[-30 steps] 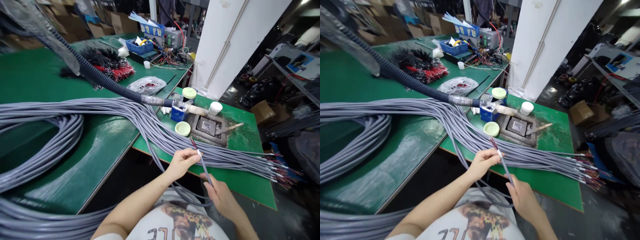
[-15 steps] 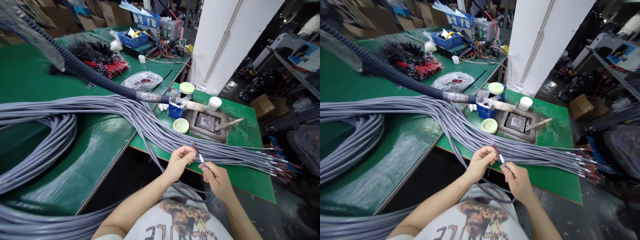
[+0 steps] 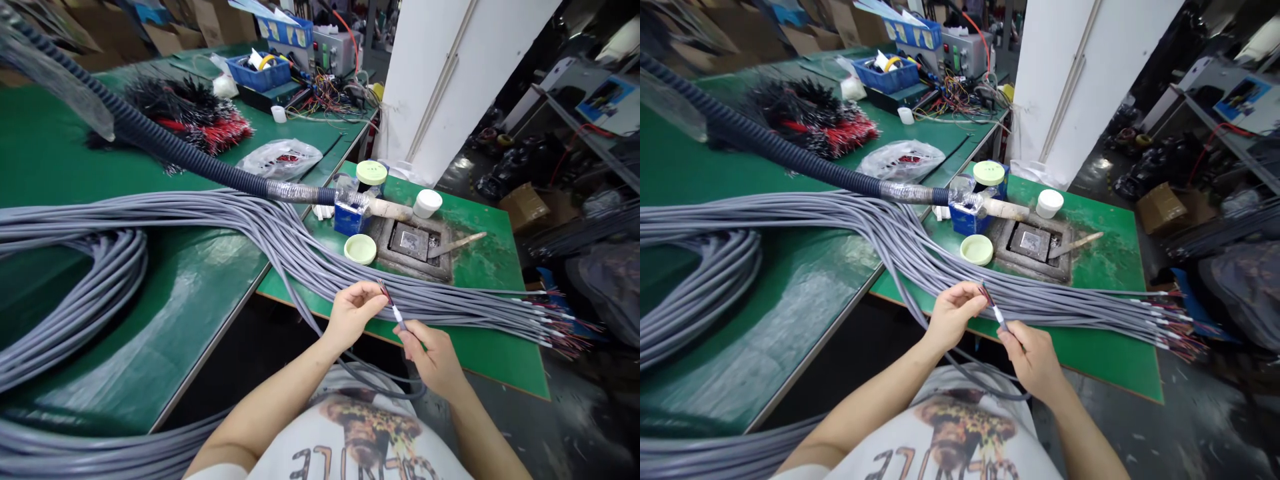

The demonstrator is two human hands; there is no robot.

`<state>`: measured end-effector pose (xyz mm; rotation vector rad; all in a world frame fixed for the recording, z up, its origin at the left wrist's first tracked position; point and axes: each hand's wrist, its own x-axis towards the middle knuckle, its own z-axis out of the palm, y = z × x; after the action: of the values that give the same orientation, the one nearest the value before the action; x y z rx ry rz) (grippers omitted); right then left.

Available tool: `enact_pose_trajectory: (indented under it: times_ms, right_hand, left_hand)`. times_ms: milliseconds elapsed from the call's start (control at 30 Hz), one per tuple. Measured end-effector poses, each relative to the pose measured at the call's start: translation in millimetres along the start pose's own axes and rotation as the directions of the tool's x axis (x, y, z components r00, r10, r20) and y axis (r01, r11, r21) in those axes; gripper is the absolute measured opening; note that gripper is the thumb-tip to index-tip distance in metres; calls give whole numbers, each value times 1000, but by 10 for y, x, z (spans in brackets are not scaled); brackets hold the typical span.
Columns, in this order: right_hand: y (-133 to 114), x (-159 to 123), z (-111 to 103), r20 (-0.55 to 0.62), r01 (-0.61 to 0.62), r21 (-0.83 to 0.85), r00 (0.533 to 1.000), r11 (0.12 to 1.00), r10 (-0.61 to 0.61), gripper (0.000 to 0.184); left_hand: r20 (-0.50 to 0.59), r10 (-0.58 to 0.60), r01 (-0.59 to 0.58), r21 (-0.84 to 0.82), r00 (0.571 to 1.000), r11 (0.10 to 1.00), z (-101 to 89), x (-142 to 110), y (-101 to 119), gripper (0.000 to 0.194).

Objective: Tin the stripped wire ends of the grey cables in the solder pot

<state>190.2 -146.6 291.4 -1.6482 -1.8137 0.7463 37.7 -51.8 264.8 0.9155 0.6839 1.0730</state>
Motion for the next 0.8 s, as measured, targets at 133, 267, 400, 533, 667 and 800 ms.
enact_pose_trajectory:
  times_ms: [133, 267, 400, 533, 667, 800]
  right_hand:
    - [-14, 11, 48, -118, -13, 13, 993, 1000, 15, 24]
    - [-36, 44, 119, -196, 16, -51, 980, 999, -26, 21]
    - [-2, 61, 182, -196, 83, -189, 973, 978, -120, 19]
    - [37, 56, 212, -204, 133, -293, 959, 947, -198, 17]
    - [30, 49, 206, -197, 158, -346, 952, 925, -237, 16]
    - [35, 39, 194, -185, 176, -387, 947, 905, -263, 15]
  left_hand:
    - [-43, -1, -2, -80, 999, 997, 20, -56, -174, 14]
    - [-113, 273, -266, 78, 955, 961, 49, -155, -254, 6]
    - [-64, 423, -390, 280, 904, 877, 28, -116, -112, 4]
    - [-99, 322, -285, 276, 942, 918, 6, -27, -5, 7]
    - [-156, 104, -89, 99, 982, 991, 6, -17, -28, 10]
    - [-133, -42, 42, -4, 990, 999, 0, -19, -27, 13]
